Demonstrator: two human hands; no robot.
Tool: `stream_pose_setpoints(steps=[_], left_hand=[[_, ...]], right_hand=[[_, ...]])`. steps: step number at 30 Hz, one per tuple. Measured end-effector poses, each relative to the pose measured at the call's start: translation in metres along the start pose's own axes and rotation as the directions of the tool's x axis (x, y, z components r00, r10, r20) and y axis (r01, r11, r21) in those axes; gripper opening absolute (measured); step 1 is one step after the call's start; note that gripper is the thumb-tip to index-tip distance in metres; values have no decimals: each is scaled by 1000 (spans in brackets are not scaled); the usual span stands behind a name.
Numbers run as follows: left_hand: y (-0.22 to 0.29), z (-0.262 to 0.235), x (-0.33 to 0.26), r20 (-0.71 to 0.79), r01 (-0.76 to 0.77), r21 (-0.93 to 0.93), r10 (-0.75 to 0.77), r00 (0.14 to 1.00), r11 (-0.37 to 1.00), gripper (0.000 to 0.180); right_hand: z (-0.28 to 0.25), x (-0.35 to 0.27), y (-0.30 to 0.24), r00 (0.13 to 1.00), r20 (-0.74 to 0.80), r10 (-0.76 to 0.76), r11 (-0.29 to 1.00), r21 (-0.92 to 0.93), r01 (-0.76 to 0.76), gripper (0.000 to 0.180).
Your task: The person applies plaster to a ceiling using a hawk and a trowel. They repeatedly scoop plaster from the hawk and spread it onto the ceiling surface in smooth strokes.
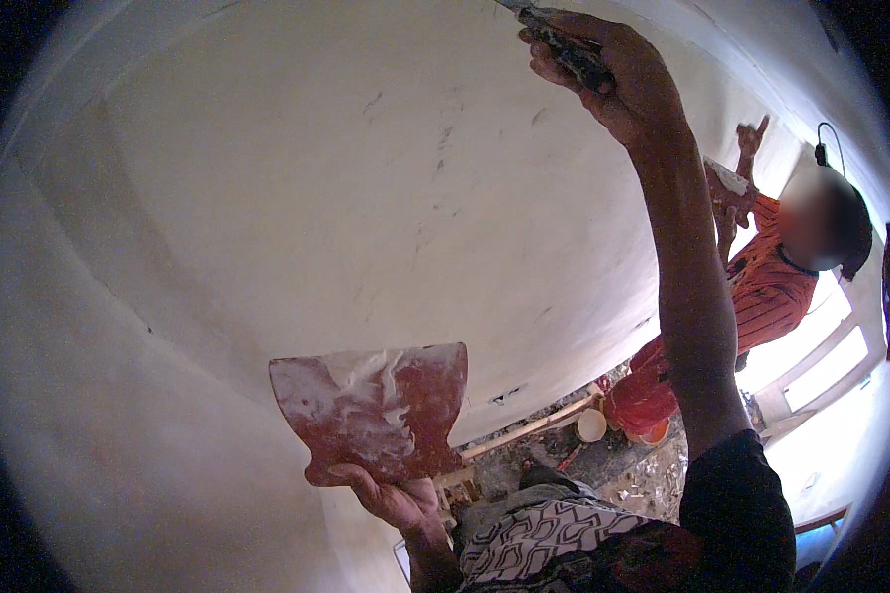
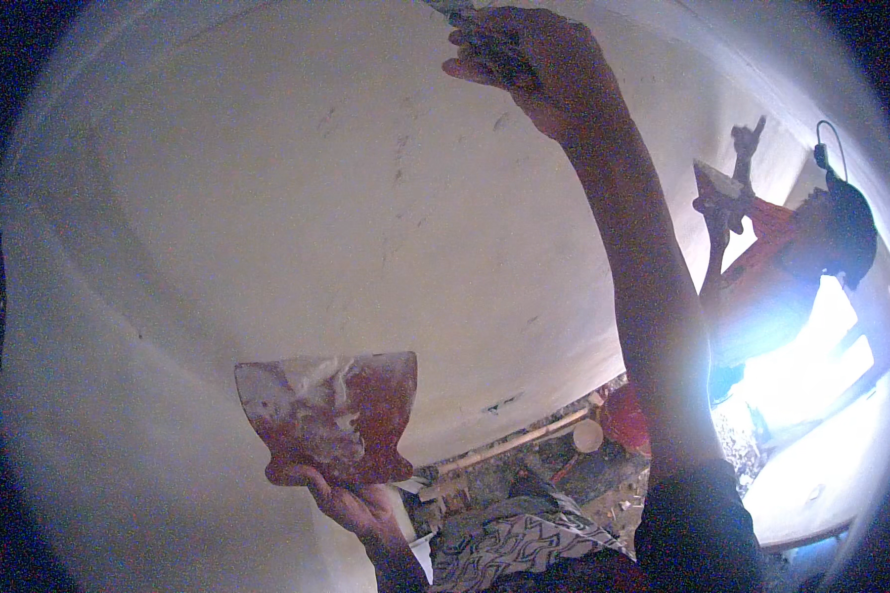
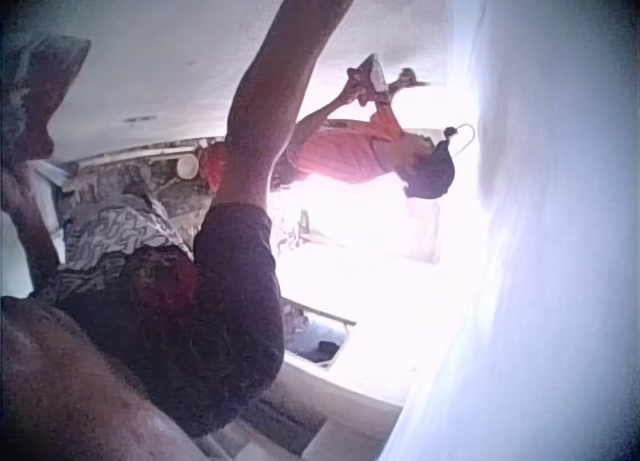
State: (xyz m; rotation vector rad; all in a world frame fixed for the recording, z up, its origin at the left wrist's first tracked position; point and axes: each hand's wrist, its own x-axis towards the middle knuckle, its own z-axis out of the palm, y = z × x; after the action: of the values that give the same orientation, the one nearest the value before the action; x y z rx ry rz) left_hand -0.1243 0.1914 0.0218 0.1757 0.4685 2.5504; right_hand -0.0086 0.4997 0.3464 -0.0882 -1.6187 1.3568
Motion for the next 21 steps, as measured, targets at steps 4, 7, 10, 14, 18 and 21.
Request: stream_pose_setpoints(steps=[4, 7, 10, 14, 18, 21], left_hand=[[2, -6, 1, -11, -7, 11, 8, 1000, 1000, 74], [1, -9, 1, -14, -13, 18, 13, 1000, 1000, 74], [0, -8, 1, -40, -25, 47, 26, 999, 999, 75], [2, -1, -1, -33, -12, 11, 12, 999, 1000, 75], [-1, -9, 3, -29, -14, -28, 13, 1000, 1000, 74], [-1, -5, 2, -37, -20, 5, 21, 999, 1000, 76]], right_hand=[[30, 3, -5, 971, -229, 76, 996, 62, -63, 22], [23, 10, -11, 976, -213, 50, 997, 60, -38, 21], [33, 15, -22, 970, -234, 67, 987, 156, -30, 21], [21, 21, -28, 991, -97, 88, 980, 188, -69, 21], [25, -5, -21, 996, -83, 13, 995, 96, -5, 22], [44, -18, -10, 994, -101, 29, 996, 84, -21, 24]])
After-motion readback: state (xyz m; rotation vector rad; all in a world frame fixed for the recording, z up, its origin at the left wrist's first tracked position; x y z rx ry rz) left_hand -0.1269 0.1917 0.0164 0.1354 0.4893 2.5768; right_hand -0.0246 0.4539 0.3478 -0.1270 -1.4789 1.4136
